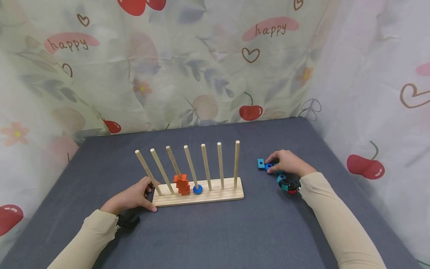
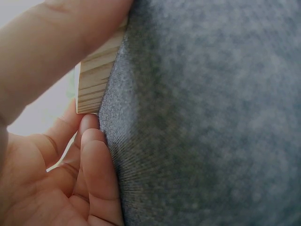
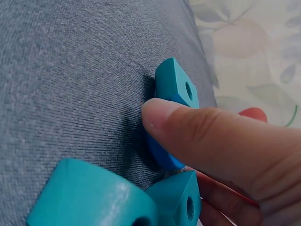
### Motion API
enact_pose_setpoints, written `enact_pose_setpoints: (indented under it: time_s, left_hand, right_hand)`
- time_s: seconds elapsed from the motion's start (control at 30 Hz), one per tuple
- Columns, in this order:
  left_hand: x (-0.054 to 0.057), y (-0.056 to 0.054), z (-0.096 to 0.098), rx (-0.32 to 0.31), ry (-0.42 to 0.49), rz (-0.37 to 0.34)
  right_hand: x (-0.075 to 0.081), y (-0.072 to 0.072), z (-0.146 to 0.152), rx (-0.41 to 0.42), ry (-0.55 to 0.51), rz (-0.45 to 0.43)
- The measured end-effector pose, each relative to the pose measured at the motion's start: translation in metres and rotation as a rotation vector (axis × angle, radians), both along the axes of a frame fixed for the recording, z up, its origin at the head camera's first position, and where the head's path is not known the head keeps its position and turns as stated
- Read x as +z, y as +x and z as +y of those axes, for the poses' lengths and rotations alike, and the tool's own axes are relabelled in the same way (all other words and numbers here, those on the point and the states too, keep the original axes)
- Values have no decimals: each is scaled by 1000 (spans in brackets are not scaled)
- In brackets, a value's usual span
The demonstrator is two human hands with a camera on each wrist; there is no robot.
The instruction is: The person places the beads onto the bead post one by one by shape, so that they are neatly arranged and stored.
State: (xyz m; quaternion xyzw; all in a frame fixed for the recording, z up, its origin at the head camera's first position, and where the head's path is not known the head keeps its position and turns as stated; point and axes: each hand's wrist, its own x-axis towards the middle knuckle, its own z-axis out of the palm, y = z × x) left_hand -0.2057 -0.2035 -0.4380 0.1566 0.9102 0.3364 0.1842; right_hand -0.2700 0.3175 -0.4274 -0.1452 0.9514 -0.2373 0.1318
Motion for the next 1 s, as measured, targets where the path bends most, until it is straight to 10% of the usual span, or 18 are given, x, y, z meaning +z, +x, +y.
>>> enact_pose_setpoints:
  time_s: [1.0]
  left_hand:
    - [-4,-2,-1,21,-10,-9]
  right_hand:
    - [76,24,-10,-45,-177,154]
